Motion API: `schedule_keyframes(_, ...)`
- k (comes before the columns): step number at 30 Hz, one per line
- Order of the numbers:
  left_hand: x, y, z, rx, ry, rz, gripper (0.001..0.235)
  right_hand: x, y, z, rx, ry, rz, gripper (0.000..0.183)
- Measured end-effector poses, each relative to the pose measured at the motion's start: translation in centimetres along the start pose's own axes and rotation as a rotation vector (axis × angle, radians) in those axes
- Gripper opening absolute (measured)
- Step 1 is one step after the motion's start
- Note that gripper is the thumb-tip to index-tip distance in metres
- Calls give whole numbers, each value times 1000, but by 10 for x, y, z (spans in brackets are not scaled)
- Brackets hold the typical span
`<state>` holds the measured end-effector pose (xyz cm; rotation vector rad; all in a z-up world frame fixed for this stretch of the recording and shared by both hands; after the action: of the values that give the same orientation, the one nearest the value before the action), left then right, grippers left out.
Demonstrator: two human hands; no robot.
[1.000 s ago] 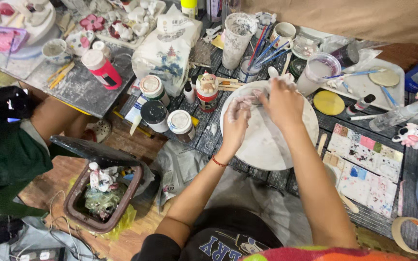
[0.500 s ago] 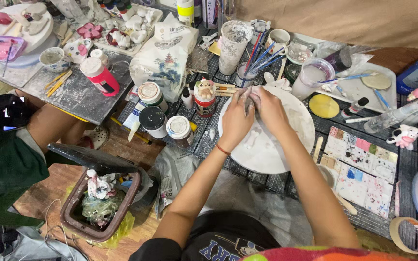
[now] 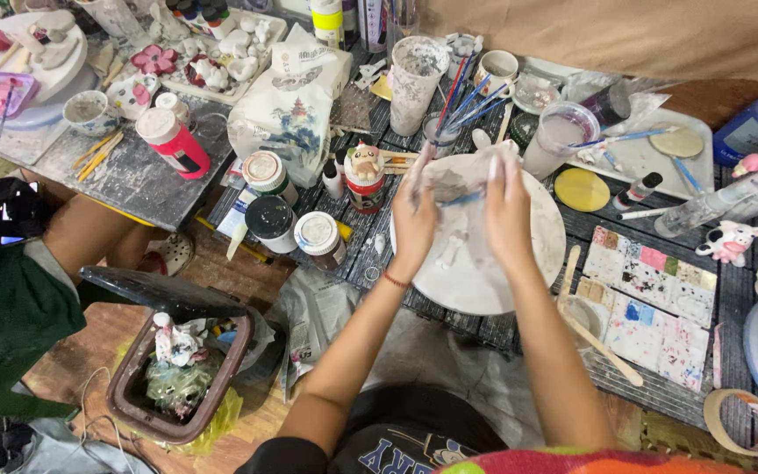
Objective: The person takes a lump of white clay from a plastic bag and kneads it on a white plate. They then roll the clay between their palms to form a small cylindrical shape and place it on the plate.
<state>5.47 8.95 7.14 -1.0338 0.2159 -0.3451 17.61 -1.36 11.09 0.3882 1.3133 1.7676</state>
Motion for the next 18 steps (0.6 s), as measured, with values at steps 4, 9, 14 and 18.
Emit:
schedule_keyframes(4,6,-24,-18,-255,69,-607,51,-4,53,-68,-321,97,-255,33)
schedule_keyframes(9,35,-26,-60,-666,149,-1151,51,-3,80,-107,-424,-53,-348,24)
schedule_keyframes(14,46,-22,-84,-616,66,-1133,40,-23,86,-129,-572,-123,-739,25)
schedule_keyframes(18,49,-39,-86,-513,26,-1050,42,-42,74,-145,-657,-227,-429,25)
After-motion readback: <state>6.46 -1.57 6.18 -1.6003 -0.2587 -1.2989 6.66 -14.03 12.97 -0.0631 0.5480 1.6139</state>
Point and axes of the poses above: each hand's wrist, its own z-axis towards the middle knuckle, its own x-axis out of the palm, y = z × x, the point moved 5 cm from there along z, towards the middle knuckle, and after that the axes turned 10 degrees about z, right-handed, at the moved point
